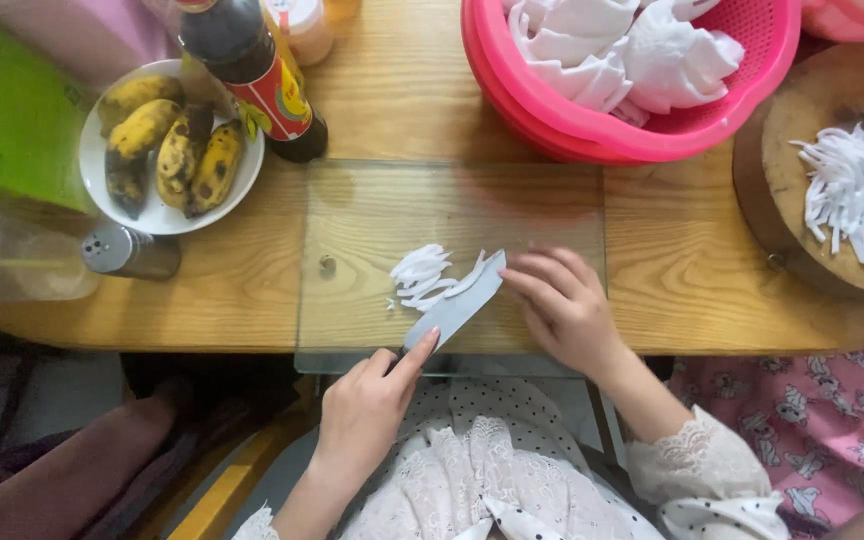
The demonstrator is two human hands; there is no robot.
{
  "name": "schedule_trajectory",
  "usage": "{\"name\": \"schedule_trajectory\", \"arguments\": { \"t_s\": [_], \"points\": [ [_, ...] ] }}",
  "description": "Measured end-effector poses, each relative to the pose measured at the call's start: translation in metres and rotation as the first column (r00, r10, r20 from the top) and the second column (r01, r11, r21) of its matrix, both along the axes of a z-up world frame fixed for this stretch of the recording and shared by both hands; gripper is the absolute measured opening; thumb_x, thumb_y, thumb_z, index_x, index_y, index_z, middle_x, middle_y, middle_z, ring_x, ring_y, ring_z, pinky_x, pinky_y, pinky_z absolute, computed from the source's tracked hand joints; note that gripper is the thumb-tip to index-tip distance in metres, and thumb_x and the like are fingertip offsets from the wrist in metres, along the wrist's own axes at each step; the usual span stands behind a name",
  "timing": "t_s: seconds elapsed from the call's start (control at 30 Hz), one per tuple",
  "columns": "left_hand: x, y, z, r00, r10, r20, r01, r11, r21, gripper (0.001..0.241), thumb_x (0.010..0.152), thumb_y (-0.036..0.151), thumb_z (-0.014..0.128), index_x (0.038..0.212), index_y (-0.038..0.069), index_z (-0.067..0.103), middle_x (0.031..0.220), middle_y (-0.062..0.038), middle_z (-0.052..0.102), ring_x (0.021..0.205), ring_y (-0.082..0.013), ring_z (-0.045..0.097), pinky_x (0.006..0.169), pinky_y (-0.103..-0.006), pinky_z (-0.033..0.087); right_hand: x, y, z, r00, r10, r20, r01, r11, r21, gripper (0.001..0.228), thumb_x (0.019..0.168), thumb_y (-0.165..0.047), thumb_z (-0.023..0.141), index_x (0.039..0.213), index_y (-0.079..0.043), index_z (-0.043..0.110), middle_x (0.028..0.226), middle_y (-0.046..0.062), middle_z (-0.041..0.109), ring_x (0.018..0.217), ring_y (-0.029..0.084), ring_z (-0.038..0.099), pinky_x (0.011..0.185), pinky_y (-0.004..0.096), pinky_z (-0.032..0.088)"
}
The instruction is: Slicing pieces of white coconut meat into thin strips on a glass cutting board using a kitchen knife.
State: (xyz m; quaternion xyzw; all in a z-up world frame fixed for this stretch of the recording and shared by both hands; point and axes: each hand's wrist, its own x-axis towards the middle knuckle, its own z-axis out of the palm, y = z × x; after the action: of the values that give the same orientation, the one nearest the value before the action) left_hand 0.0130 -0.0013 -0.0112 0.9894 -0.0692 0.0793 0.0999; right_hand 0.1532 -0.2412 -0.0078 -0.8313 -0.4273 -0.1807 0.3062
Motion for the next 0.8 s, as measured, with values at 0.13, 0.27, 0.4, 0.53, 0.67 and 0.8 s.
{"name": "schedule_trajectory", "arguments": {
  "t_s": [0.13, 0.27, 0.4, 0.53, 0.67, 0.8],
  "points": [
    [-0.005, 0.01, 0.003, 0.996, -0.068, -0.056, 0.068, 0.998, 0.002, 0.075, 0.077, 0.002, 0.064, 0.141, 0.038, 0.049, 0.071, 0.001, 0.043, 0.052, -0.02, 0.045, 0.037, -0.0356, 0.042, 0.016, 0.014, 0.008, 0.987, 0.073, -0.14, -0.093, 0.986, -0.139, 0.022, 0.093, -0.029, 0.066, 0.112, -0.017, 0.068, 0.133, 0.01, 0.057, 0.132, 0.04, 0.045, 0.105, 0.052, 0.04],
    [-0.013, 0.016, -0.002, 0.988, -0.133, -0.08, 0.134, 0.991, 0.009, 0.095, 0.064, -0.016, 0.061, 0.143, 0.034, 0.048, 0.071, -0.001, 0.046, 0.052, -0.0199, 0.044, 0.038, -0.0348, 0.04, 0.024, 0.025, 0.007, 0.936, 0.081, -0.344, -0.189, 0.937, -0.294, 0.016, 0.092, -0.033, 0.063, 0.092, -0.017, 0.067, 0.127, 0.006, 0.058, 0.133, 0.036, 0.042, 0.096, 0.056, 0.039],
    [-0.021, 0.017, -0.003, 0.986, -0.14, -0.093, 0.136, 0.989, -0.051, 0.094, 0.062, -0.017, 0.061, 0.141, 0.033, 0.051, 0.072, -0.001, 0.05, 0.051, -0.0189, 0.043, 0.038, -0.033, 0.037, 0.029, 0.039, 0.009, 0.92, 0.093, -0.38, -0.195, 0.951, -0.239, 0.017, 0.094, -0.026, 0.061, 0.09, -0.01, 0.062, 0.127, 0.009, 0.058, 0.132, 0.038, 0.041, 0.102, 0.056, 0.037],
    [-0.028, 0.022, -0.006, 0.967, -0.179, -0.184, 0.146, 0.973, -0.18, 0.083, 0.068, -0.006, 0.065, 0.14, 0.034, 0.052, 0.073, 0.0, 0.051, 0.055, -0.0199, 0.048, 0.038, -0.0354, 0.039, 0.047, 0.041, -0.007, 0.969, 0.124, -0.215, -0.165, 0.969, -0.185, 0.012, 0.092, -0.024, 0.065, 0.095, -0.013, 0.07, 0.131, 0.008, 0.06, 0.133, 0.035, 0.044, 0.104, 0.054, 0.037],
    [-0.026, 0.04, 0.018, 0.865, -0.208, -0.455, -0.037, 0.88, -0.473, 0.061, 0.088, 0.015, 0.059, 0.144, 0.034, 0.044, 0.101, 0.0, 0.061, 0.084, -0.0185, 0.063, 0.069, -0.0396, 0.052, 0.047, 0.032, 0.01, 0.929, 0.119, -0.352, -0.18, 0.973, -0.147, 0.036, 0.091, 0.002, 0.053, 0.125, -0.008, 0.06, 0.132, 0.016, 0.057, 0.122, 0.036, 0.05, 0.102, 0.049, 0.04],
    [-0.023, 0.065, 0.02, 0.789, 0.022, -0.614, -0.464, 0.677, -0.572, 0.055, 0.093, 0.027, 0.046, 0.147, 0.021, 0.041, 0.068, 0.002, 0.075, 0.054, -0.0114, 0.071, 0.063, -0.0291, 0.058, 0.042, 0.026, 0.003, 0.877, 0.097, -0.47, -0.251, 0.928, -0.277, 0.071, 0.082, 0.002, 0.051, 0.15, -0.013, 0.033, 0.151, 0.02, 0.037, 0.142, 0.042, 0.026, 0.112, 0.058, 0.028]
  ]
}}
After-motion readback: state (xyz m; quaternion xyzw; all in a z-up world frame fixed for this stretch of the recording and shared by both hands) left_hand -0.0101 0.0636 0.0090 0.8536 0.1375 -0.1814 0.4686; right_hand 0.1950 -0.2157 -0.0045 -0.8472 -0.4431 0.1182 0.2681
